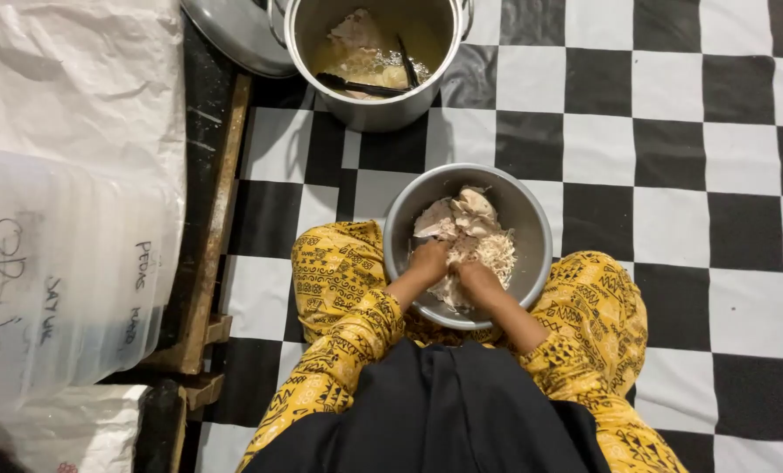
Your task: Shredding cooked meat by hand into a metal bowl while sitting on a checkered floor mat.
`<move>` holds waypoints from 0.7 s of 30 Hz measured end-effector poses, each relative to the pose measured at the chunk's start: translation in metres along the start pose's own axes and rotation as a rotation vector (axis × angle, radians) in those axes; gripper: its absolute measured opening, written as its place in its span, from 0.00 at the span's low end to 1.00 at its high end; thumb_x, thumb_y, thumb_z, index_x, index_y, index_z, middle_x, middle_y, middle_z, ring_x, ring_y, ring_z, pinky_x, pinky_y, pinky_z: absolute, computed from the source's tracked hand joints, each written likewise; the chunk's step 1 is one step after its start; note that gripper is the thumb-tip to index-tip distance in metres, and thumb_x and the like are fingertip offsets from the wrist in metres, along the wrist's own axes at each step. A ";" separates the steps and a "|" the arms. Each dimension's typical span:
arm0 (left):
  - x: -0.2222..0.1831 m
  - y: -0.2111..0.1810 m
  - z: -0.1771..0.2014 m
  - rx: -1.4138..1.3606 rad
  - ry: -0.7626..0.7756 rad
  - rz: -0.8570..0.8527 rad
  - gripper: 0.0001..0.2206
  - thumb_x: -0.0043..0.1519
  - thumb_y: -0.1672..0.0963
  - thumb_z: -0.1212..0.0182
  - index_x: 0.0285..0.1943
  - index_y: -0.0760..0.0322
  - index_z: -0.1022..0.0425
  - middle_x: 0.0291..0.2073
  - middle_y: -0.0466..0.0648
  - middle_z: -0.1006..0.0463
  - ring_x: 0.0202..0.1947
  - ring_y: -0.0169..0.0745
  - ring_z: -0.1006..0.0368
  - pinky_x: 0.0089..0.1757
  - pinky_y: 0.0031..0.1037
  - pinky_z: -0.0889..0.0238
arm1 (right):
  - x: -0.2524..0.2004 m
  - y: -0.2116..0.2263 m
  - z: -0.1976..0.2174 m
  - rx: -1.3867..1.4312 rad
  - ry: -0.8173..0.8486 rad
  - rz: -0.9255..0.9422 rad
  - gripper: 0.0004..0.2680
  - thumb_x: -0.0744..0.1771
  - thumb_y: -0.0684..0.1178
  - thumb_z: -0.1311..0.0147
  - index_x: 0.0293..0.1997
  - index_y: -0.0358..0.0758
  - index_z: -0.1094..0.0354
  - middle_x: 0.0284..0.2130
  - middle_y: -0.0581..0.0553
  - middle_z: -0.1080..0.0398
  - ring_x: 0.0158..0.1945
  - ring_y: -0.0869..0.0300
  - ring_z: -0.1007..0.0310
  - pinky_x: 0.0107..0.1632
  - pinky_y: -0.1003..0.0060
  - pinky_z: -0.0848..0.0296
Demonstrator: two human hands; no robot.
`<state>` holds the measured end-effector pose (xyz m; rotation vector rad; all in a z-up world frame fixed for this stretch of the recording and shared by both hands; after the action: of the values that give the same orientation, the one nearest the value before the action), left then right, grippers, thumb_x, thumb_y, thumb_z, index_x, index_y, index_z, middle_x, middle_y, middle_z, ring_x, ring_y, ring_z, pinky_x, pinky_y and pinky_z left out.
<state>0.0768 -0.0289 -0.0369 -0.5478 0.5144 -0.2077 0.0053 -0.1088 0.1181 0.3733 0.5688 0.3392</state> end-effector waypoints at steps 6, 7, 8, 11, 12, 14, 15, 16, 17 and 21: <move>-0.012 -0.011 0.003 0.246 0.099 -0.030 0.14 0.53 0.51 0.30 0.42 0.61 0.16 0.34 0.58 0.18 0.41 0.63 0.19 0.43 0.55 0.27 | -0.037 -0.021 0.044 0.293 -0.001 -0.226 0.17 0.66 0.53 0.42 0.60 0.40 0.29 0.44 0.29 0.22 0.53 0.36 0.24 0.54 0.44 0.27; -0.018 -0.006 -0.002 0.248 0.098 -0.032 0.14 0.53 0.51 0.30 0.42 0.61 0.16 0.34 0.58 0.18 0.41 0.63 0.19 0.43 0.55 0.27 | -0.041 -0.027 0.056 0.293 -0.003 -0.227 0.17 0.66 0.53 0.42 0.60 0.40 0.29 0.44 0.29 0.22 0.53 0.36 0.24 0.54 0.44 0.27; -0.027 -0.013 0.025 0.351 -0.280 -0.101 0.10 0.53 0.52 0.33 0.32 0.62 0.20 0.24 0.54 0.23 0.30 0.57 0.22 0.34 0.49 0.29 | -0.045 -0.036 0.071 0.240 -0.040 -0.252 0.14 0.66 0.51 0.44 0.59 0.44 0.27 0.44 0.34 0.21 0.53 0.41 0.23 0.55 0.48 0.26; -0.068 -0.029 0.062 0.378 -0.619 -0.200 0.09 0.53 0.56 0.40 0.22 0.66 0.23 0.16 0.54 0.27 0.20 0.54 0.25 0.24 0.45 0.30 | -0.058 -0.041 0.106 0.216 -0.111 -0.260 0.12 0.65 0.47 0.46 0.53 0.48 0.23 0.43 0.37 0.20 0.53 0.41 0.23 0.55 0.49 0.26; -0.074 -0.033 0.070 0.307 -0.587 -0.238 0.09 0.52 0.59 0.42 0.21 0.70 0.22 0.16 0.57 0.26 0.20 0.58 0.25 0.23 0.46 0.30 | -0.060 -0.039 0.120 0.240 -0.158 -0.244 0.11 0.64 0.45 0.46 0.48 0.47 0.21 0.42 0.33 0.21 0.52 0.37 0.24 0.55 0.46 0.26; -0.090 -0.054 0.102 0.300 -0.601 -0.320 0.06 0.51 0.60 0.41 0.24 0.70 0.22 0.20 0.61 0.27 0.25 0.63 0.26 0.27 0.47 0.32 | -0.041 -0.067 0.110 0.183 -0.231 -0.253 0.11 0.63 0.46 0.44 0.50 0.47 0.22 0.41 0.36 0.22 0.51 0.39 0.23 0.54 0.48 0.25; -0.100 -0.069 0.116 0.290 -0.610 -0.407 0.04 0.50 0.61 0.39 0.26 0.71 0.21 0.25 0.64 0.27 0.30 0.69 0.28 0.30 0.49 0.33 | -0.034 -0.082 0.108 0.128 -0.304 -0.269 0.12 0.63 0.47 0.42 0.51 0.48 0.23 0.40 0.38 0.24 0.49 0.42 0.22 0.53 0.50 0.25; -0.107 -0.085 0.118 0.290 -0.611 -0.407 0.04 0.50 0.61 0.39 0.26 0.71 0.21 0.25 0.64 0.27 0.30 0.69 0.28 0.30 0.49 0.33 | -0.030 -0.082 0.105 0.127 -0.305 -0.268 0.12 0.63 0.47 0.42 0.51 0.48 0.23 0.40 0.38 0.24 0.49 0.42 0.22 0.53 0.50 0.25; -0.110 -0.103 0.114 0.278 -0.516 -0.424 0.03 0.51 0.60 0.37 0.31 0.64 0.18 0.29 0.60 0.24 0.34 0.65 0.26 0.36 0.49 0.33 | -0.027 -0.085 0.101 0.153 -0.314 -0.290 0.12 0.64 0.50 0.43 0.51 0.46 0.23 0.39 0.35 0.23 0.49 0.40 0.23 0.53 0.48 0.25; -0.092 -0.107 0.031 0.259 -0.159 -0.432 0.13 0.49 0.56 0.30 0.43 0.54 0.17 0.36 0.55 0.24 0.39 0.61 0.25 0.42 0.54 0.33 | -0.026 -0.060 0.066 0.321 -0.156 -0.482 0.13 0.63 0.49 0.47 0.51 0.46 0.22 0.43 0.34 0.21 0.53 0.44 0.22 0.55 0.50 0.26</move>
<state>0.0087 -0.0752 0.0820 -0.4121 0.2037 -0.6287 0.0348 -0.1888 0.1551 0.5502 0.5407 -0.2468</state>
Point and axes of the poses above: each hand's wrist, its own x-axis towards the middle knuckle, its own z-axis out of the back of the hand, y = z × x, the point moved 9 cm from there along x, towards the middle knuckle
